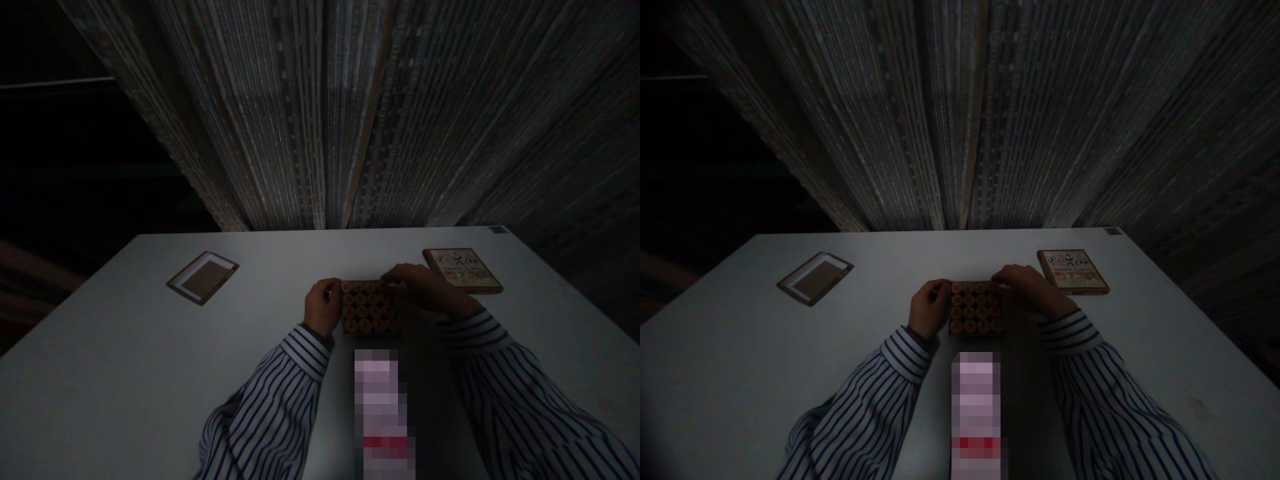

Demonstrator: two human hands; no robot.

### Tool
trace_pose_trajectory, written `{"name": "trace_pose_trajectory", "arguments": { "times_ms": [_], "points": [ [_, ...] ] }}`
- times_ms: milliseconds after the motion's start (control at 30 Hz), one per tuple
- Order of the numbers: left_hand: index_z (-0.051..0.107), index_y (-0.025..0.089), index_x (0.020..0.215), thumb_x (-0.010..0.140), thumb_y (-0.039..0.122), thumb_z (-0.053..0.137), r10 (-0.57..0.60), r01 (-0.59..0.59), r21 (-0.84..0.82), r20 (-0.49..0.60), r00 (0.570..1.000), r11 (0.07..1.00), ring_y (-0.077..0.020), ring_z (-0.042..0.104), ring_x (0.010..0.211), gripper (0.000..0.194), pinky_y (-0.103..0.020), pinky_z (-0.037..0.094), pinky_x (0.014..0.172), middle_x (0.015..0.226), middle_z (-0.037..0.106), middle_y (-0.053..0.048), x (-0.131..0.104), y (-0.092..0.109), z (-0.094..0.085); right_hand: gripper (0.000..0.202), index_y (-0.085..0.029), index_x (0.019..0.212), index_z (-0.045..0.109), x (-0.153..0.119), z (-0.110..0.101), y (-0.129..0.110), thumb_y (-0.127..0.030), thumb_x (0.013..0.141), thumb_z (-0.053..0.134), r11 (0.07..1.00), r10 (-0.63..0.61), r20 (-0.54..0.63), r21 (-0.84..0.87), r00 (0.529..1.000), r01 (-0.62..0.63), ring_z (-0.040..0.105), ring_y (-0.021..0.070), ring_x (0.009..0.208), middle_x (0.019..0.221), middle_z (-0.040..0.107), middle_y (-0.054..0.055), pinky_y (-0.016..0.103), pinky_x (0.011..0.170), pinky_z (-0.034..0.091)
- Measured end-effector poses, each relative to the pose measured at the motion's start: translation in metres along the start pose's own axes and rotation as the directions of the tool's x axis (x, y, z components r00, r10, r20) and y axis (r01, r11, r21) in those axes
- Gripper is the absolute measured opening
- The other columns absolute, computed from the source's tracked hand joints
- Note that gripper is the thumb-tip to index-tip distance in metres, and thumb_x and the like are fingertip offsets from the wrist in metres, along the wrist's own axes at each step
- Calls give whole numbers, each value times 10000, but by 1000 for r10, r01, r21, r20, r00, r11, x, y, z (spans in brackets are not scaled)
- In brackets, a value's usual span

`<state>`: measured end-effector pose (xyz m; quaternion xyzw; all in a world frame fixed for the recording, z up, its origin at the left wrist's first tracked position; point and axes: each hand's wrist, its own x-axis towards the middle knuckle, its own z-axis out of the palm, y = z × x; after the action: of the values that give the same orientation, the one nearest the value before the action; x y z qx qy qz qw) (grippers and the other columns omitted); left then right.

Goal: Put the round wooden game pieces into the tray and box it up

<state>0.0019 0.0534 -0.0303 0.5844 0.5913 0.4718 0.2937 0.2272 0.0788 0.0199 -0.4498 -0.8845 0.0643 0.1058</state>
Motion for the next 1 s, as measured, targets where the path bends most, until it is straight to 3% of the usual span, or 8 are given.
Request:
{"name": "trace_pose_trajectory", "arguments": {
  "times_ms": [533,1000],
  "points": [
    [669,159,848,788,237,523,75,-72,59,-34,997,996,-145,605,749,176,-270,486,687,797,677,-48,0,0,1,186,-197,925,662,2,-3,-3,-219,810,517,1000,25,54,5,998,-25,613,181,791,876,674,62,302,682,467],
    [664,150,849,786,224,521,71,-69,49,-26,997,996,-147,612,761,173,-262,490,670,807,678,-56,1,1,0,195,-202,937,661,4,1,-1,-217,812,512,998,4,68,-59,998,0,599,181,773,860,658,61,294,658,452]
  ]
}}
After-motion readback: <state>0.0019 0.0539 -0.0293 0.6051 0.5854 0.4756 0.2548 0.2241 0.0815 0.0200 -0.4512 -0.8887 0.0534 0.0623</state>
